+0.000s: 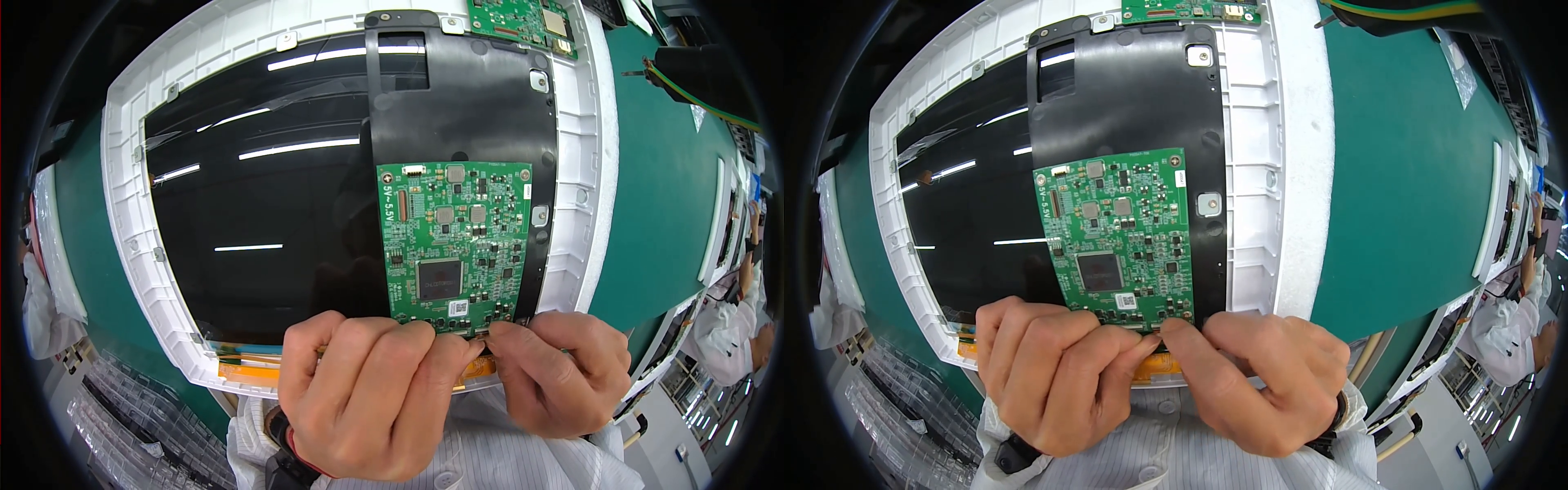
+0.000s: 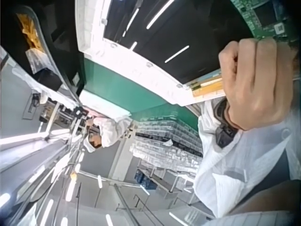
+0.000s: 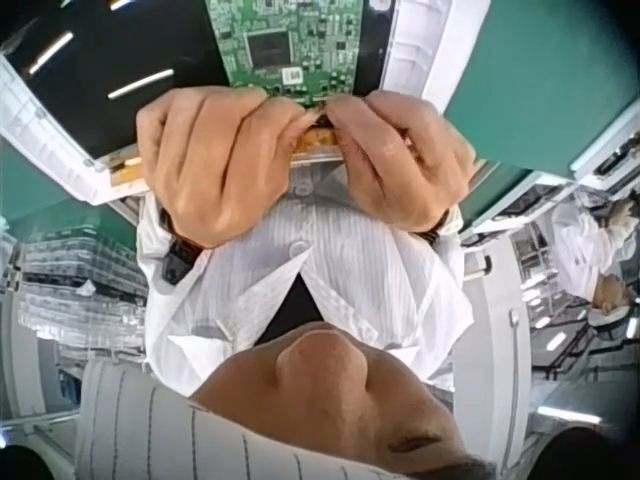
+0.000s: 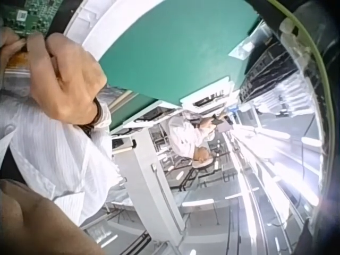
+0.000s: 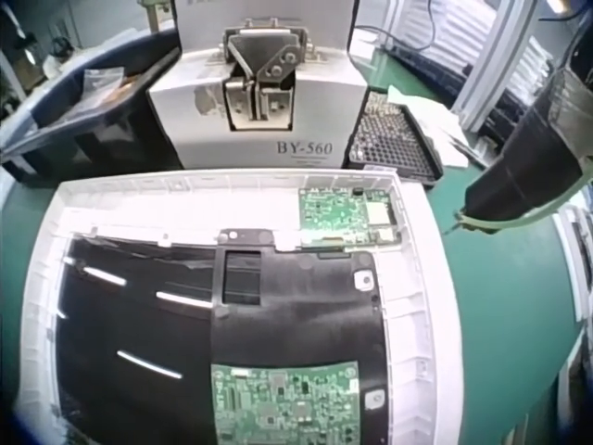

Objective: The person connects ribbon cables to a circuit board on the back of a screen, then retrieves a larger ribbon cable from a tray and attaches it to the board before lifting the assembly.

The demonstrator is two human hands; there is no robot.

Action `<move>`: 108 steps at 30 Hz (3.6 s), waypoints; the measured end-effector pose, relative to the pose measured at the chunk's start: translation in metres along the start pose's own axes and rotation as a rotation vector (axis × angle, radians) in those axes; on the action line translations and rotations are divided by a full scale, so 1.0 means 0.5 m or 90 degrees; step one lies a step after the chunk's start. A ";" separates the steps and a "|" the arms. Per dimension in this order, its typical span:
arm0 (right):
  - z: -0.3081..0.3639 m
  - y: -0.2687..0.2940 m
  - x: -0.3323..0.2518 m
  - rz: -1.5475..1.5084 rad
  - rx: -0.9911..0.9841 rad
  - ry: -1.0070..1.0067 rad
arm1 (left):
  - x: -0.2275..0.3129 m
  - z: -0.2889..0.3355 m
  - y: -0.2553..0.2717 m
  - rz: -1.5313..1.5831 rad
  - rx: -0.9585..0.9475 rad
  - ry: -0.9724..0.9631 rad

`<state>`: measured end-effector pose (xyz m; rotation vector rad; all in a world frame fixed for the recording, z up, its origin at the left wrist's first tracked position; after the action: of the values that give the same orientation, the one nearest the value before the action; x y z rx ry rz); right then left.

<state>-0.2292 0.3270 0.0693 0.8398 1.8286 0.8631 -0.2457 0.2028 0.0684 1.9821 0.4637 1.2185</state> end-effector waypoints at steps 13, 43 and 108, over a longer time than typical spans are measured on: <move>0.017 0.002 -0.015 0.050 0.002 0.119 | -0.005 0.002 0.001 0.014 0.011 0.009; -0.035 -0.001 0.013 -0.021 -0.071 -0.075 | -0.046 0.027 0.063 0.198 -0.062 0.003; -0.004 -0.019 -0.058 0.026 0.019 0.134 | -0.058 0.026 0.046 0.070 -0.066 0.050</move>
<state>-0.2229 0.2978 0.0750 0.8331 2.0176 0.9829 -0.2501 0.1639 0.0649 1.8980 0.3275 1.3655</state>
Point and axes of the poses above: each hand's wrist, its own z-axis away from the middle knuckle, its own y-axis out of the back of the hand, x = y × z, the point moved 10 cm from there along -z, towards the middle knuckle, and after that the axes turned 10 degrees about z, right-handed, at the moved point
